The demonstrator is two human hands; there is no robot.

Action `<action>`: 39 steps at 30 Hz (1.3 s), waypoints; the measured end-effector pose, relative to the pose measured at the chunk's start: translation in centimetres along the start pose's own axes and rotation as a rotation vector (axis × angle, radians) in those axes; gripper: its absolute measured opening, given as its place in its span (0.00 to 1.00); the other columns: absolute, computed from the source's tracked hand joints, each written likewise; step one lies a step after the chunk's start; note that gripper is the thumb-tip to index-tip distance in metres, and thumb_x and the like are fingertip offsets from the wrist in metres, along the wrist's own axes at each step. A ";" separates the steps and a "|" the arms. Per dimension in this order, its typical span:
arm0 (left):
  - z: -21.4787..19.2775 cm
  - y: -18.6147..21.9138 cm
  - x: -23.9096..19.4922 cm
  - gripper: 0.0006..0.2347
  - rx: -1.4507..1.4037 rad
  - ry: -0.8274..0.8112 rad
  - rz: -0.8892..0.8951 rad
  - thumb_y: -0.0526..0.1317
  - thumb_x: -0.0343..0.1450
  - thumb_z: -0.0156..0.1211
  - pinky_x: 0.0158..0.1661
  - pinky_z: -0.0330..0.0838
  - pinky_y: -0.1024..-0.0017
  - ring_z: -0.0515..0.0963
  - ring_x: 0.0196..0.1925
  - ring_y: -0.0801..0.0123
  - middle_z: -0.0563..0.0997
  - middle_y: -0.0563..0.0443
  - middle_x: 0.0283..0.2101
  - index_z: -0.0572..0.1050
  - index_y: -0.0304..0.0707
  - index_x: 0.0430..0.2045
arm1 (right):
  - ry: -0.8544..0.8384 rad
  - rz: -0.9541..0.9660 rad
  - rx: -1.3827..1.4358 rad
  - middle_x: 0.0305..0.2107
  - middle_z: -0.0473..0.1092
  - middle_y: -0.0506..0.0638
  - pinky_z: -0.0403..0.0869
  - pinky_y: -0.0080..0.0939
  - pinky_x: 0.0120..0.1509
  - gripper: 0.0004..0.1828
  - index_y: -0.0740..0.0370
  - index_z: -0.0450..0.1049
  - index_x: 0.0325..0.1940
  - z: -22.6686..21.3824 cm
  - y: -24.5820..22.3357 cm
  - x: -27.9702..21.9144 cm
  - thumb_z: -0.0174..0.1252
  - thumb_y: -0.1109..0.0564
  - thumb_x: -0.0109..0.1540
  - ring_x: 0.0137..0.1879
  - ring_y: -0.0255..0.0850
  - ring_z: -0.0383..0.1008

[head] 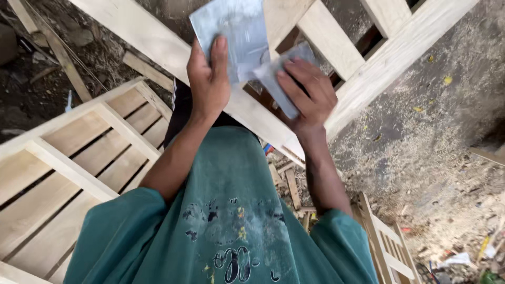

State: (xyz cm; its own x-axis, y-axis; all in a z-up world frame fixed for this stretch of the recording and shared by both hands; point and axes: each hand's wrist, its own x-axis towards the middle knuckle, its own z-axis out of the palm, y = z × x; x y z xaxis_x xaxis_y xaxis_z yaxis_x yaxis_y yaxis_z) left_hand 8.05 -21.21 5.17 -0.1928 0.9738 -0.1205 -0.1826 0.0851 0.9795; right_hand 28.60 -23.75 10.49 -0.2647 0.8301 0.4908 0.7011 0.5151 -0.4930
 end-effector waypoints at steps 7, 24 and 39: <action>-3.3 -0.3 1.1 0.18 -0.175 0.241 0.163 0.48 0.85 0.51 0.54 0.76 0.74 0.80 0.49 0.74 0.81 0.46 0.48 0.68 0.29 0.62 | -0.661 -0.017 -0.064 0.45 0.81 0.45 0.79 0.44 0.56 0.20 0.49 0.84 0.48 -0.3 3.5 1.7 0.59 0.68 0.58 0.51 0.41 0.82; -12.1 -5.2 -6.7 0.24 -0.482 0.419 0.010 0.47 0.82 0.55 0.72 0.73 0.56 0.72 0.71 0.60 0.71 0.43 0.67 0.58 0.32 0.69 | -0.595 -0.156 -0.119 0.44 0.80 0.49 0.79 0.46 0.62 0.05 0.55 0.84 0.42 5.9 11.5 -8.0 0.64 0.59 0.64 0.52 0.43 0.81; -12.9 -7.6 -7.8 0.25 -0.560 0.476 0.008 0.46 0.82 0.57 0.72 0.72 0.55 0.74 0.71 0.59 0.71 0.42 0.69 0.59 0.33 0.70 | -0.528 -0.319 -0.171 0.44 0.81 0.48 0.77 0.44 0.57 0.07 0.54 0.84 0.43 10.2 11.4 -4.2 0.64 0.56 0.62 0.52 0.41 0.81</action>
State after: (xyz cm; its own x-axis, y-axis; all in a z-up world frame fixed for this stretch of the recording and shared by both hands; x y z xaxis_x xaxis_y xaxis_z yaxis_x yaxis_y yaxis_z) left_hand -1.49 -32.22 -3.46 -0.5711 0.7659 -0.2953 -0.6197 -0.1664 0.7670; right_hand 30.99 -19.24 -4.51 -0.7381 0.6572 0.1527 0.6180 0.7493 -0.2380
